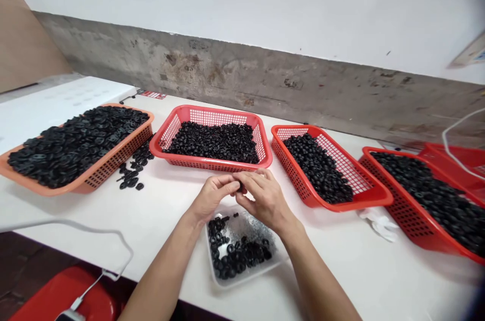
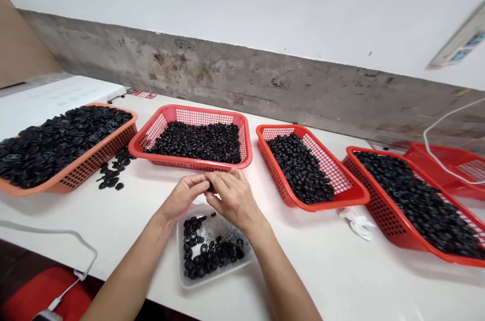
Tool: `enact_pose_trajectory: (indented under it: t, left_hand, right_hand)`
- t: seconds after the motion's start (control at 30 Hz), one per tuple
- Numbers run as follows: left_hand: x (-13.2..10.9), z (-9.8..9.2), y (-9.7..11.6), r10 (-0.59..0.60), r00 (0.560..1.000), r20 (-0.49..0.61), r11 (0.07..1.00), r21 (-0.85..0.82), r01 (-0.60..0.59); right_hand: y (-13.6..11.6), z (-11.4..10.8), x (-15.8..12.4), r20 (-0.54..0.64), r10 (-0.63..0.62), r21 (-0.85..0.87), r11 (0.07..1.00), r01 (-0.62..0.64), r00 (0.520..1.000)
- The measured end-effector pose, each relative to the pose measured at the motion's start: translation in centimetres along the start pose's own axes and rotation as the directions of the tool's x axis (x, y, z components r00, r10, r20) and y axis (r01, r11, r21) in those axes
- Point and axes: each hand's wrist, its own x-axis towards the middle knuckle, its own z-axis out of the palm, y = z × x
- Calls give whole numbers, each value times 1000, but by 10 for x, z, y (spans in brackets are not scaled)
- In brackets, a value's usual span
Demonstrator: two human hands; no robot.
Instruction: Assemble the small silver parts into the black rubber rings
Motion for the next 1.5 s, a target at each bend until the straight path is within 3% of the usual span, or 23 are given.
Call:
enact_pose_trajectory:
  t: [0.1, 0.2, 0.33, 0.57, 0.87, 1.17, 1.5]
  left_hand:
    - [0, -1, 2, -5, 1000, -31, 999, -32, 4]
    - [-1, -3, 3, 4, 999, -45, 999, -36, -6]
    - [0, -4, 4, 18, 999, -29, 1000, 19, -18]
    - [3, -4, 2, 37, 996, -87, 992, 126, -25]
    - [3, -2, 2, 45, 994, -101, 998, 42, -41]
    - [3, -3, 0, -3, 1000, -10, 999, 46, 4]
    - [3, 0, -1, -3, 999, -47, 1000, 13, 3]
  right_hand:
    - [0, -6, -2, 73, 115, 180, 975, -127, 991]
    - [0, -10, -1, 108, 236, 394, 882, -260, 966]
    - [1, -10, 1, 76, 282, 497, 821, -281, 956]
    - [3, -12, 0, 20, 153, 162, 975, -154, 988]
    - [-6, -5, 3, 71, 62, -45, 997, -59, 996]
    - [-3, -3, 2, 22, 26, -146, 989, -23, 999]
    - [-1, 3, -1, 29, 34, -177, 984, -28, 999]
